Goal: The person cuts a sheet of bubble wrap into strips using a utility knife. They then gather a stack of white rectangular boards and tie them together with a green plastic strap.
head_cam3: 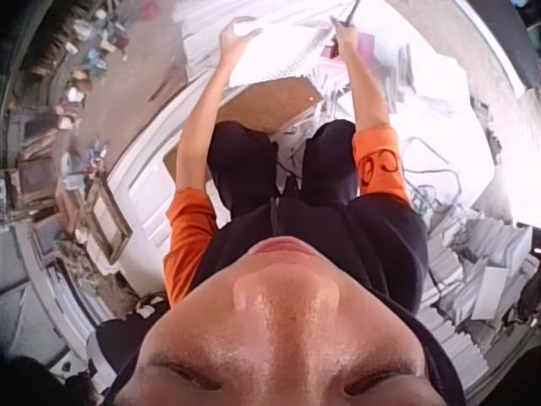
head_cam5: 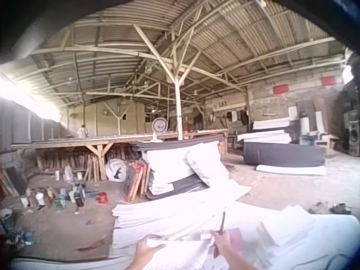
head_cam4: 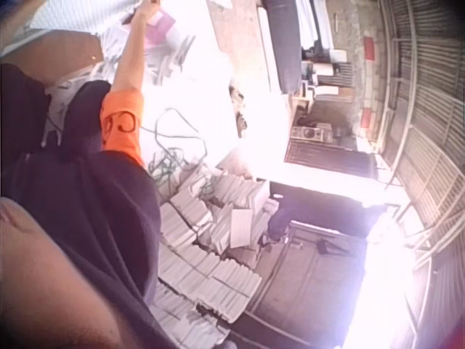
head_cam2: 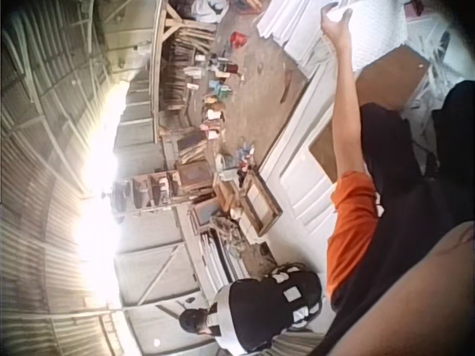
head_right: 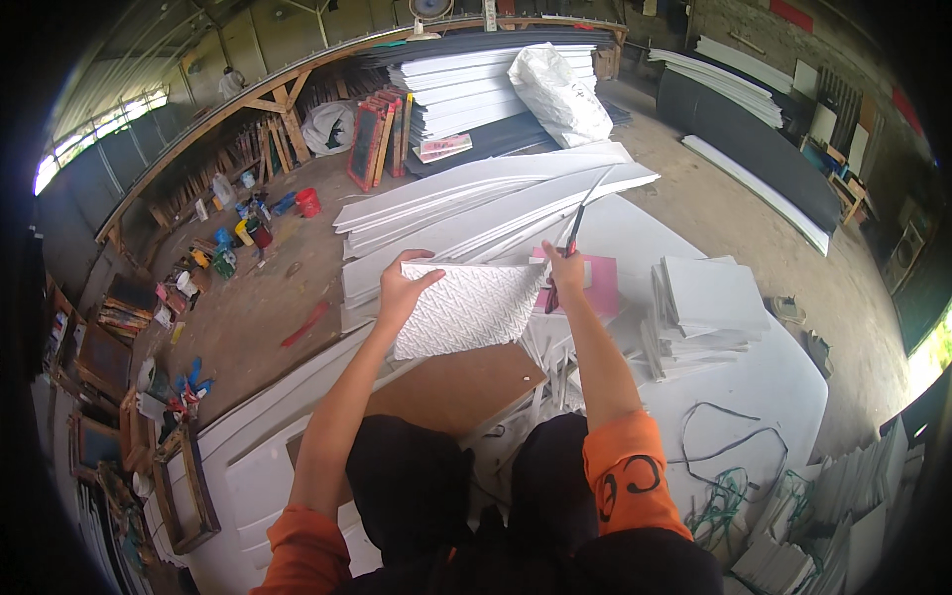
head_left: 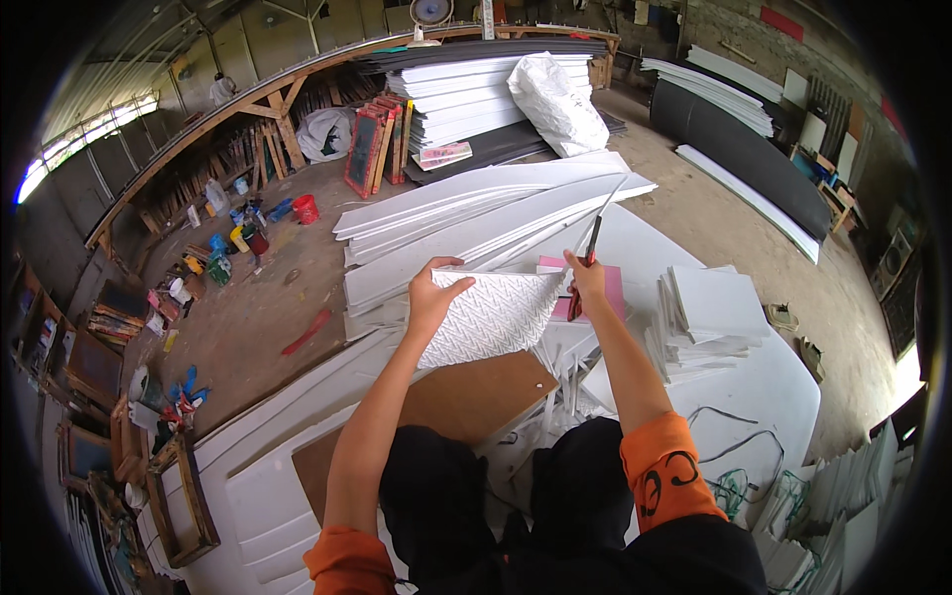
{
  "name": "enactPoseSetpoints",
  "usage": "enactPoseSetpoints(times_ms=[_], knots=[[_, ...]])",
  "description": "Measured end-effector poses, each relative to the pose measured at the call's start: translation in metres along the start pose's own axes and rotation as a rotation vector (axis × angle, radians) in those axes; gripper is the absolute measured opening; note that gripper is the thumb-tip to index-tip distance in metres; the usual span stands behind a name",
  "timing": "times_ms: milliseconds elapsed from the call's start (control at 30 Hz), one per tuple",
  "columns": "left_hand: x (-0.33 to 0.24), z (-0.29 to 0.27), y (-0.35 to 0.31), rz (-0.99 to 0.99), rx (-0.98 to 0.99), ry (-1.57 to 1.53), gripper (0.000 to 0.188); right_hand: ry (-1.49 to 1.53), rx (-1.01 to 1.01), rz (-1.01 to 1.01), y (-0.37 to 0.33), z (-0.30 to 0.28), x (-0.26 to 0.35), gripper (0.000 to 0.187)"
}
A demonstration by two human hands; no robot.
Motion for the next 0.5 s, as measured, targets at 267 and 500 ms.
enactPoseSetpoints(times_ms=[267, 500], knots=[[0.005, 0.013, -0.006, 0.018, 0.113, 0.068, 0.034, -0.132, 0.018, 0.02, -0.01, -0.023, -0.038, 0.029], [0.004, 0.022, 0.0, 0.129, 0.106, 0.061, 0.033, -0.216, -0.066, 0.028, -0.001, -0.04, -0.046, 0.018]])
Point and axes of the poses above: each hand's wrist, its own y-axis towards the middle knuckle, its own z-axis out of the palm, x = y × z, the point moved 8 cm from there along y, towards the middle knuckle, and after that the axes turned 10 degrees about -z, right-handed, at the moved point
